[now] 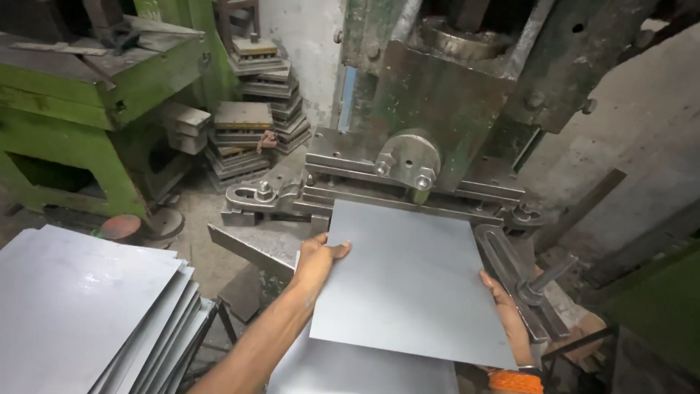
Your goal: Feeding flat metal sheets into an industrial press to stamp holes and stacking the finished plates.
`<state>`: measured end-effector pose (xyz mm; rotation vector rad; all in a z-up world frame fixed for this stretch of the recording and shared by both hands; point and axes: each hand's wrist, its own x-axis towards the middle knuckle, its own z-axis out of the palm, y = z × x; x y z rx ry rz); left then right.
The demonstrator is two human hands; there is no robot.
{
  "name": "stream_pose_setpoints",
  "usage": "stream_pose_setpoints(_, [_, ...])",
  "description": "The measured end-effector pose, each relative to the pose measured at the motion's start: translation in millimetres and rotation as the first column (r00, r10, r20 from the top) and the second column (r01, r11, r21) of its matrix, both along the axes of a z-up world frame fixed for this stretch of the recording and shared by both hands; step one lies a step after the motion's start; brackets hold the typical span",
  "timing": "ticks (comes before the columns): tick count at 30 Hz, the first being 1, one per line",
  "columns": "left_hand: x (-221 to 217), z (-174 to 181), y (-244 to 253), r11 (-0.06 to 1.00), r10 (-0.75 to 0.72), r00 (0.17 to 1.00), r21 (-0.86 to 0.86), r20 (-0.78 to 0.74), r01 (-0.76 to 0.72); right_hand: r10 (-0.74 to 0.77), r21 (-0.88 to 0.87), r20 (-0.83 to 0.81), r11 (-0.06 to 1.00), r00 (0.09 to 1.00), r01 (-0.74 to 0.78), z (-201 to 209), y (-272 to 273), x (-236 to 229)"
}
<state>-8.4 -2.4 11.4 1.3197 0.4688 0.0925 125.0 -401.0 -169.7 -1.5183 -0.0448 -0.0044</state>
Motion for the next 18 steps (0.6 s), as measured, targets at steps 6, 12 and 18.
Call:
stream_pose_setpoints(6, [1,-11,1,0.999,-0.026,0.998,-0.022,-0.051,0.025,-0.012,0.040,0.038,0.999,0.999,0.010,8,10,-4])
stream_pose_setpoints(12, [6,-75,11,0.894,-0.152,0.986,-0.414,0.074,0.169,-0.182,-0.046,-0.382,0.983,0.906,0.178,145,98,-104])
stream_pose_setpoints(18, [-41,-188,38,0.024,-0.122,0.440,-0.440,0.890,0.897,-0.065,-0.229,-0.502,0.972,0.863,-0.060,154,117,-111])
